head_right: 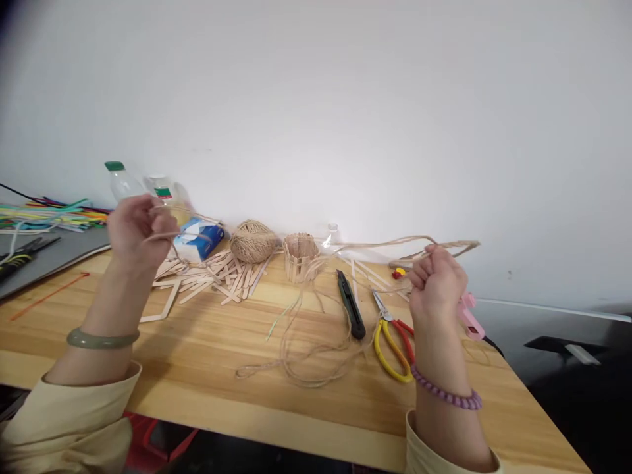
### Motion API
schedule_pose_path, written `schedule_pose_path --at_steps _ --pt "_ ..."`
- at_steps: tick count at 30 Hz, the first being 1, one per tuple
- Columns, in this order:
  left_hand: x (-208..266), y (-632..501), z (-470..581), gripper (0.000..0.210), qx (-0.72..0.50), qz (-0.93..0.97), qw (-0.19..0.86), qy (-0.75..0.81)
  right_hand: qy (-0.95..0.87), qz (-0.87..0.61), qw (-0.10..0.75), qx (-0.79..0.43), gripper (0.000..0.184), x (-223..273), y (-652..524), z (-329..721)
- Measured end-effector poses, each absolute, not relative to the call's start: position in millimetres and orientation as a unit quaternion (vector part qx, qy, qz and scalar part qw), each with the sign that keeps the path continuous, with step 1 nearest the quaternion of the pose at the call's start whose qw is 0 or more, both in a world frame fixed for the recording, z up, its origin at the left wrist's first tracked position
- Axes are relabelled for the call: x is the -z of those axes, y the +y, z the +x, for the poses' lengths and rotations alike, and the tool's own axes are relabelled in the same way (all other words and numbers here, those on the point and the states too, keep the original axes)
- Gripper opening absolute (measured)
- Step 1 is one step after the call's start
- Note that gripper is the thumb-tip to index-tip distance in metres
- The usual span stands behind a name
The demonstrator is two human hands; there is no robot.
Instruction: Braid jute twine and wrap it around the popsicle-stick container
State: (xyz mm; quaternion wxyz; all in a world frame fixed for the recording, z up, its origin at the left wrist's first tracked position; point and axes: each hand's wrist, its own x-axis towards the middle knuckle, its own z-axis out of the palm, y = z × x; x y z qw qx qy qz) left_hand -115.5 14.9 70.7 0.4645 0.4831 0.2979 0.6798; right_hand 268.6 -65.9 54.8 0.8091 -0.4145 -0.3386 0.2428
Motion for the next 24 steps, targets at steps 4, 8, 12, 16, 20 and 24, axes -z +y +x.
schedule_pose_path --at_steps 4,8,12,16,20,24 --pt "-60.5 8.8 -80.4 0.016 -0.555 0.654 0.263 0.442 -0.509 -0.505 0.619 -0.319 0.017 -53.7 -69.1 232.6" --pt "-52.1 -21.0 -30.7 0.021 -0.467 0.748 0.256 0.396 -0.653 -0.497 0.430 -0.376 0.025 -49.4 -76.1 191.6" --pt "-48.1 -47.4 -5.1 0.028 -0.268 0.746 0.518 0.321 -0.701 -0.453 0.349 -0.426 0.027 -44.6 -81.3 175.1" --pt "-46.1 -54.2 -2.1 0.018 -0.259 0.736 0.555 0.289 -0.727 -0.415 0.315 -0.447 0.025 -45.9 -85.3 170.8" --pt "-45.5 -54.4 -7.5 0.022 -0.281 0.763 0.492 0.311 -0.751 -0.437 0.292 -0.400 0.023 -53.1 -89.4 169.3" --pt "-45.0 -57.1 -10.6 0.027 -0.282 0.814 0.383 0.333 -0.778 -0.494 0.266 -0.282 0.023 -58.2 -93.2 166.4"
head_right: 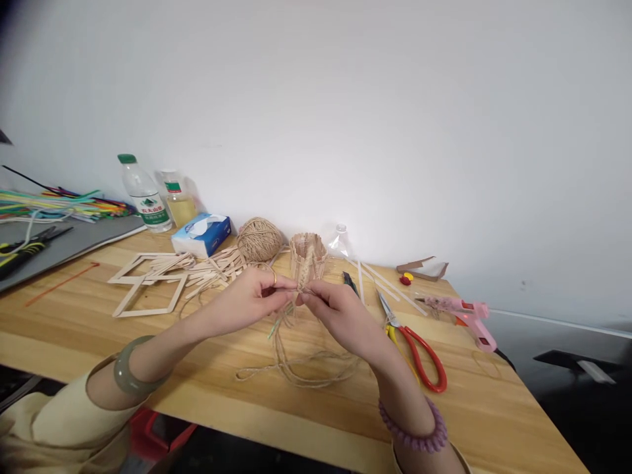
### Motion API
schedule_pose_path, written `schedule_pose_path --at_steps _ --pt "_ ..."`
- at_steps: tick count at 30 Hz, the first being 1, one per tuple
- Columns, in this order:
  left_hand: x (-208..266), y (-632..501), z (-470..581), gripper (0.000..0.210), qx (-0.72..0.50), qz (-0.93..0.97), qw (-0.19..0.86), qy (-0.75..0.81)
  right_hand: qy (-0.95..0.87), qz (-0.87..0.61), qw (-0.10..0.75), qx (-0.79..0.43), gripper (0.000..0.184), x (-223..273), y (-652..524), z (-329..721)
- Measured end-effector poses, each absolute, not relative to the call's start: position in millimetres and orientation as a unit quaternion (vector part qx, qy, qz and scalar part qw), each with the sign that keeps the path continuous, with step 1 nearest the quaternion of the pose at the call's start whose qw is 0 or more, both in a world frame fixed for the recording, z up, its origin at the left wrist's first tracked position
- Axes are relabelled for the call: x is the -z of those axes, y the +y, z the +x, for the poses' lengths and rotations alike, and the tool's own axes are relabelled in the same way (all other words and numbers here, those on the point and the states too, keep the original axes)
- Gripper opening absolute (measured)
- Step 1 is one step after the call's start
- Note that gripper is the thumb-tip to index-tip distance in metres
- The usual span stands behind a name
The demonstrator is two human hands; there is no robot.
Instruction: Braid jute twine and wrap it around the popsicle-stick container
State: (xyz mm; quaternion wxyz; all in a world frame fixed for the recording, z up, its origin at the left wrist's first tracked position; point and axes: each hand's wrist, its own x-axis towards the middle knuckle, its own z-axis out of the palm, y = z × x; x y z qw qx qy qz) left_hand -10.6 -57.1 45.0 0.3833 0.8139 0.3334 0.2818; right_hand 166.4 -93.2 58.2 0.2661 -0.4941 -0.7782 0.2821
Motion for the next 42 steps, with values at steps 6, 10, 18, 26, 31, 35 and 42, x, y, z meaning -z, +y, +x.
schedule_pose_path --at_steps 6,10,18,26,31,35,42 --pt "-41.6 -52.6 -7.8 0.024 -0.284 0.819 0.301 0.398 -0.811 -0.541 0.211 -0.071 0.029 -52.4 -95.1 159.5" --pt "-34.8 -46.3 -3.3 0.025 -0.328 0.785 0.340 0.402 -0.793 -0.558 0.236 0.061 0.027 -44.0 -93.4 159.6" --pt "-26.9 -42.6 4.4 0.019 -0.507 0.622 0.482 0.353 -0.806 -0.461 0.289 0.233 0.025 -19.9 -97.5 141.3" --pt "-30.6 -44.9 -3.0 0.021 -0.534 0.516 0.621 0.251 -0.800 -0.524 0.291 -0.021 0.025 -13.7 -79.3 154.8" --pt "-30.4 -37.0 -5.3 0.022 -0.550 0.514 0.601 0.268 -0.549 -0.446 0.618 -0.344 0.050 -36.7 -64.8 191.6" --pt "-24.0 -23.0 -8.3 0.022 -0.596 0.479 0.563 0.313 -0.399 -0.422 0.732 -0.357 0.031 -50.1 -61.2 232.1" --pt "-20.5 -14.3 -12.8 0.023 -0.607 0.523 0.497 0.333 -0.570 -0.726 0.336 -0.186 0.053 -55.7 -75.5 246.3"
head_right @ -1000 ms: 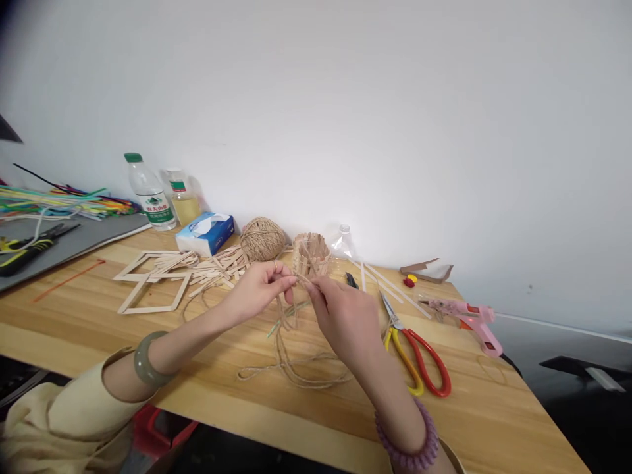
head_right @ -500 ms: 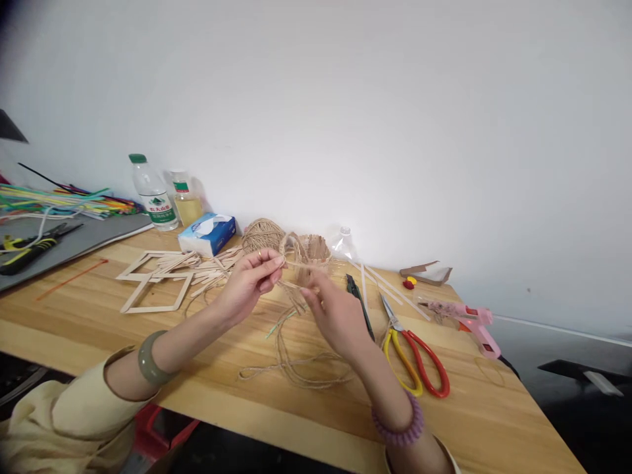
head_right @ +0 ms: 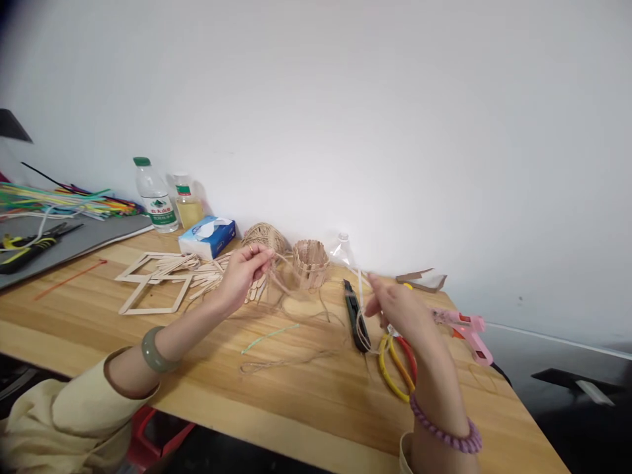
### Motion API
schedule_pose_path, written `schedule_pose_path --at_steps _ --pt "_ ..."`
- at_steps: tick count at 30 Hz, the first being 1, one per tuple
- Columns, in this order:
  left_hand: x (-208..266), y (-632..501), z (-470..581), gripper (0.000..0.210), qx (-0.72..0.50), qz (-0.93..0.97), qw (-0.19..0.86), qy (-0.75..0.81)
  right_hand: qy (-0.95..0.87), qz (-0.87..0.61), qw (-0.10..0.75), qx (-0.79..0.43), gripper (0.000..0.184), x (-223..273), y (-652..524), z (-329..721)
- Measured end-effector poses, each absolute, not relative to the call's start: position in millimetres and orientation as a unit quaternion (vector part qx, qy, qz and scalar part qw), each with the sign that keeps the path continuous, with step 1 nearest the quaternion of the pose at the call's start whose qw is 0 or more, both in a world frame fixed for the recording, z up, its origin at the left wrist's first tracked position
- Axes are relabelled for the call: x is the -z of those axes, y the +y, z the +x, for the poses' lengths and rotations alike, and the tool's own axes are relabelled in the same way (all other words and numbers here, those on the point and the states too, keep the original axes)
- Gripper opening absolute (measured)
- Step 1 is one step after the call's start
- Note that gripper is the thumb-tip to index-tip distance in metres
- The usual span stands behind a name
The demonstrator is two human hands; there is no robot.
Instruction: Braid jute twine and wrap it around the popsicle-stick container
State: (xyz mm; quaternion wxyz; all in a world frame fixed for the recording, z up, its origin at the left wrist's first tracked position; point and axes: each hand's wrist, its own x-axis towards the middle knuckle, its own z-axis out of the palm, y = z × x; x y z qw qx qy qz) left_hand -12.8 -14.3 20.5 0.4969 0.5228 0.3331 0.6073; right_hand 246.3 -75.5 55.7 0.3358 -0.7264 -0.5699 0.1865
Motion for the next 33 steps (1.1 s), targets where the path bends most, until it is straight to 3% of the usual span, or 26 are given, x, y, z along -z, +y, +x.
schedule_pose_path --at_steps 2,5,9,11,14,20,33 --pt "-22.5 -22.4 -10.4 0.022 -0.566 0.580 0.481 0.334 -0.614 -0.699 0.334 -0.152 0.054 -58.1 -80.3 227.4" --pt "-25.7 -38.2 -5.6 0.020 -0.505 0.661 0.451 0.324 -0.635 -0.594 0.474 -0.138 0.039 -56.1 -82.7 192.4" --pt "-27.5 -53.1 -1.5 0.021 -0.450 0.727 0.425 0.297 -0.741 -0.476 0.427 -0.203 0.025 -43.2 -81.6 155.6" --pt "-27.2 -56.0 -0.8 0.025 -0.435 0.743 0.417 0.291 -0.758 -0.457 0.415 -0.210 0.028 -38.0 -82.3 146.0" --pt "-26.5 -56.4 -0.1 0.026 -0.413 0.748 0.432 0.288 -0.734 -0.477 0.443 -0.194 0.034 -36.5 -84.5 142.2" --pt "-27.6 -55.7 1.2 0.021 -0.411 0.691 0.536 0.256 -0.673 -0.494 0.514 -0.199 0.027 -41.7 -84.6 148.9" --pt "-30.5 -53.8 -1.9 0.020 -0.426 0.633 0.591 0.262 -0.636 -0.479 0.475 -0.374 0.034 -41.1 -87.9 157.3"
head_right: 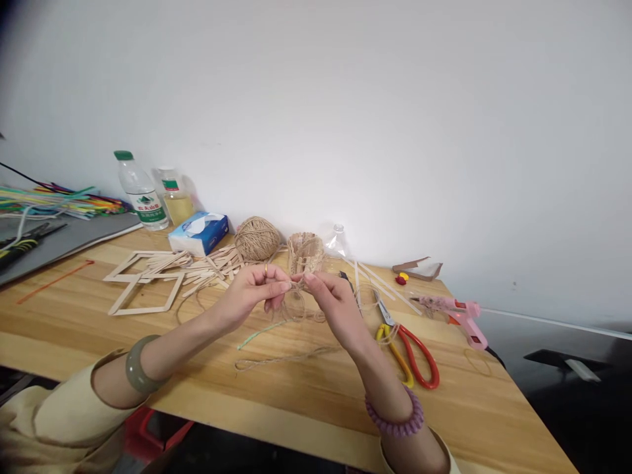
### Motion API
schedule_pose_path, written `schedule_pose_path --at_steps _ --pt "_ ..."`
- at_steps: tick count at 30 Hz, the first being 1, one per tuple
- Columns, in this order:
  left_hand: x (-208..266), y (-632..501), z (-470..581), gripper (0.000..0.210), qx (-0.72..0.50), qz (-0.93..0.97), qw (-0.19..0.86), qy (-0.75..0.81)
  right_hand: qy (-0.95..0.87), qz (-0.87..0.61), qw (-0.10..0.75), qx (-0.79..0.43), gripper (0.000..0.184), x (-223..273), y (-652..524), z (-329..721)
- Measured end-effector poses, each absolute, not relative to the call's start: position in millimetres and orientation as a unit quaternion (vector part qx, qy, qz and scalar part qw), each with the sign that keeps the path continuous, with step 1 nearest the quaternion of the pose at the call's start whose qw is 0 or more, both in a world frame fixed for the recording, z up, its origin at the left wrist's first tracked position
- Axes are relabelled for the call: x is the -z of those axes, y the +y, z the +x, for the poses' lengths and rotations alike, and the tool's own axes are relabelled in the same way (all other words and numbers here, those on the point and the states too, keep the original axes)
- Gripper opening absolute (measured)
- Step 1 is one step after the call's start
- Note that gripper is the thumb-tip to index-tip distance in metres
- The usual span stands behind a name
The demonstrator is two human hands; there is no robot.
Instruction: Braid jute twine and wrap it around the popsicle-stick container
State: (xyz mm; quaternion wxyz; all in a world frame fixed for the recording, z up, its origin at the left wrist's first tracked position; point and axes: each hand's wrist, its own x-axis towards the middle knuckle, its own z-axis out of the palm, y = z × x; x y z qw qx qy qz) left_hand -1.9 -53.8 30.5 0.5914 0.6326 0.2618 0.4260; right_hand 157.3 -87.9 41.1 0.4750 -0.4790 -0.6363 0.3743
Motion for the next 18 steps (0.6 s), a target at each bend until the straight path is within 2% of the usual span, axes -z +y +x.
schedule_pose_path --at_steps 4,9,18 --pt "-27.3 -51.5 -1.6 0.019 -0.431 0.608 0.614 0.261 -0.615 -0.466 0.473 -0.425 0.043 -36.5 -85.0 158.1" --pt "-30.2 -53.3 -1.3 0.018 -0.425 0.575 0.652 0.252 -0.613 -0.441 0.503 -0.421 0.045 -31.1 -84.1 155.2" --pt "-33.2 -53.6 -1.9 0.020 -0.411 0.490 0.734 0.229 -0.653 -0.426 0.460 -0.426 0.029 -33.2 -85.0 159.0"
